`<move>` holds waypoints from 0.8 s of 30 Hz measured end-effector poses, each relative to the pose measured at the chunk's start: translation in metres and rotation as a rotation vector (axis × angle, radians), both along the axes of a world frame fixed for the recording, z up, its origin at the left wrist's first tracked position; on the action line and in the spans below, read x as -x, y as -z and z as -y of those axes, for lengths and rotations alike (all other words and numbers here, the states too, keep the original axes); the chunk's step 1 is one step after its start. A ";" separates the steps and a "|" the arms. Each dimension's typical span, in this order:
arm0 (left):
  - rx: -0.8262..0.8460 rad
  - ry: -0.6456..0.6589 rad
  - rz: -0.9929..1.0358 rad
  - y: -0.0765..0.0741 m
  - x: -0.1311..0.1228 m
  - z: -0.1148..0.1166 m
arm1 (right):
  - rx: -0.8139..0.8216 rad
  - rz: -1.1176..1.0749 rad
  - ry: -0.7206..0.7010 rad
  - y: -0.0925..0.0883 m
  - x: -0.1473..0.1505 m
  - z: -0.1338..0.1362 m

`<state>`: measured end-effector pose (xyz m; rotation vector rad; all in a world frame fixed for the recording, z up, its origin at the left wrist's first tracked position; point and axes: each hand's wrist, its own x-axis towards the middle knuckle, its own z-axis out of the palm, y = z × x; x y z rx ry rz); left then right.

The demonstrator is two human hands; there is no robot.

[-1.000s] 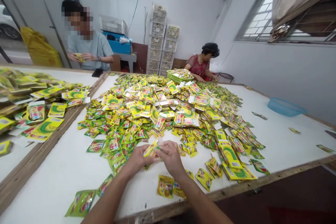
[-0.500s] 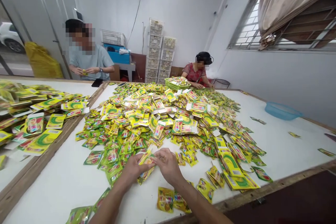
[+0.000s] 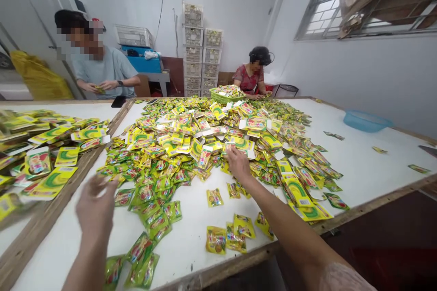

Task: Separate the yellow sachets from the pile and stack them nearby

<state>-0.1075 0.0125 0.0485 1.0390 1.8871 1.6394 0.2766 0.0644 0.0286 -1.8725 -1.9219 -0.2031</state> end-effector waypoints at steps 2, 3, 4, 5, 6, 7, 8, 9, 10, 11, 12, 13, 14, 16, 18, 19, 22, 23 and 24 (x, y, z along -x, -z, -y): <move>0.135 0.197 0.268 0.002 -0.043 0.005 | -0.173 -0.093 -0.048 0.002 0.014 0.015; 0.216 0.314 0.373 0.004 -0.062 0.007 | -0.251 -0.141 -0.094 0.004 0.026 0.025; 0.301 0.437 0.475 0.006 -0.078 0.009 | -0.313 -0.184 -0.155 0.006 0.040 0.038; 0.369 0.546 0.578 0.009 -0.091 0.010 | -0.325 -0.219 -0.245 0.008 0.056 0.051; 0.404 0.639 0.669 0.012 -0.101 0.011 | -0.308 -0.241 -0.354 0.010 0.071 0.064; 0.403 0.709 0.747 0.015 -0.107 0.011 | -0.257 -0.243 -0.477 0.011 0.085 0.075; 0.368 0.750 0.805 0.018 -0.110 0.012 | -0.200 -0.243 -0.612 0.012 0.097 0.085; 0.319 0.760 0.837 0.022 -0.111 0.012 | -0.146 -0.274 -0.702 0.013 0.106 0.091; 0.275 0.743 0.848 0.025 -0.109 0.012 | -0.091 -0.316 -0.736 0.012 0.112 0.093; 0.252 0.709 0.842 0.028 -0.107 0.012 | -0.042 -0.359 -0.713 0.012 0.114 0.090; 0.249 0.675 0.825 0.031 -0.104 0.012 | 0.005 -0.394 -0.630 0.012 0.113 0.084; 0.261 0.648 0.796 0.033 -0.102 0.011 | 0.052 -0.404 -0.512 0.012 0.109 0.075; 0.273 0.628 0.755 0.035 -0.100 0.011 | 0.106 -0.371 -0.386 0.013 0.104 0.064; 0.270 0.613 0.660 0.038 -0.098 0.010 | 0.231 -0.215 -0.269 0.017 0.093 0.041; 0.248 0.603 0.569 0.041 -0.097 0.009 | 0.297 -0.065 -0.309 0.024 0.084 0.025; 0.243 0.601 0.527 0.043 -0.096 0.009 | 0.308 -0.020 -0.331 0.028 0.081 0.021; 0.269 0.633 0.381 0.047 -0.094 0.009 | 0.266 -0.078 -0.300 0.036 0.078 0.023; 0.292 0.642 0.325 0.048 -0.093 0.010 | 0.245 -0.163 -0.268 0.037 0.078 0.027; 0.316 0.649 0.269 0.048 -0.092 0.011 | 0.230 -0.272 -0.232 0.036 0.078 0.032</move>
